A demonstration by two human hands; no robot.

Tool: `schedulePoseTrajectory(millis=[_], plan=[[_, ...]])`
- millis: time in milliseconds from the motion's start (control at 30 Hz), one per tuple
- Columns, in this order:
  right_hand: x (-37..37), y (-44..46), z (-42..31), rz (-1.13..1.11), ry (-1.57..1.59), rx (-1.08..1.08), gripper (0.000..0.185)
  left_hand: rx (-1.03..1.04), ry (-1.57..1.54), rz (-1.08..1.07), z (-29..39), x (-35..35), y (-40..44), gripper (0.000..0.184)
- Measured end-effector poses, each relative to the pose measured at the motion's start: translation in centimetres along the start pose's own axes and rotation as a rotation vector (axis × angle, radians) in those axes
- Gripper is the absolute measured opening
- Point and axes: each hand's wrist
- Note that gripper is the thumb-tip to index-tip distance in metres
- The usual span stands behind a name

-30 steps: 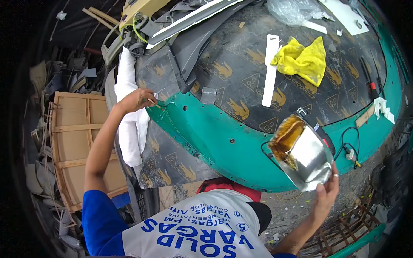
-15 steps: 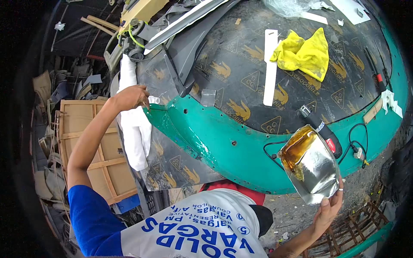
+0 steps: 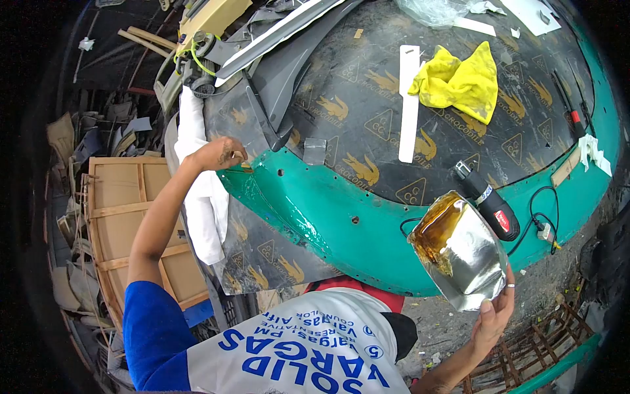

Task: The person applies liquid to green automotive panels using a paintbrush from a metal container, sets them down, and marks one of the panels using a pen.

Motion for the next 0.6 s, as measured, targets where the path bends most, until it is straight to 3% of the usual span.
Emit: schedulePoseTrajectory(millis=[333, 600], plan=[[1.0, -0.2, -0.2, -0.031, -0.018, -0.015, 0.105, -0.07, 0.252, -0.092, -1.9, 5.8, 0.5, 0.018], [1.4, -0.2, -0.1, -0.063, -0.004, -0.028, 0.104, -0.004, 0.331, -0.107, -2.0, 5.2, -0.3, 0.013]])
Point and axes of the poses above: each hand's wrist, its own y-axis towards the middle knuckle, its own x-axis out of the palm, z = x × y, and after that the axes turned 2 degrees about y, right-handed
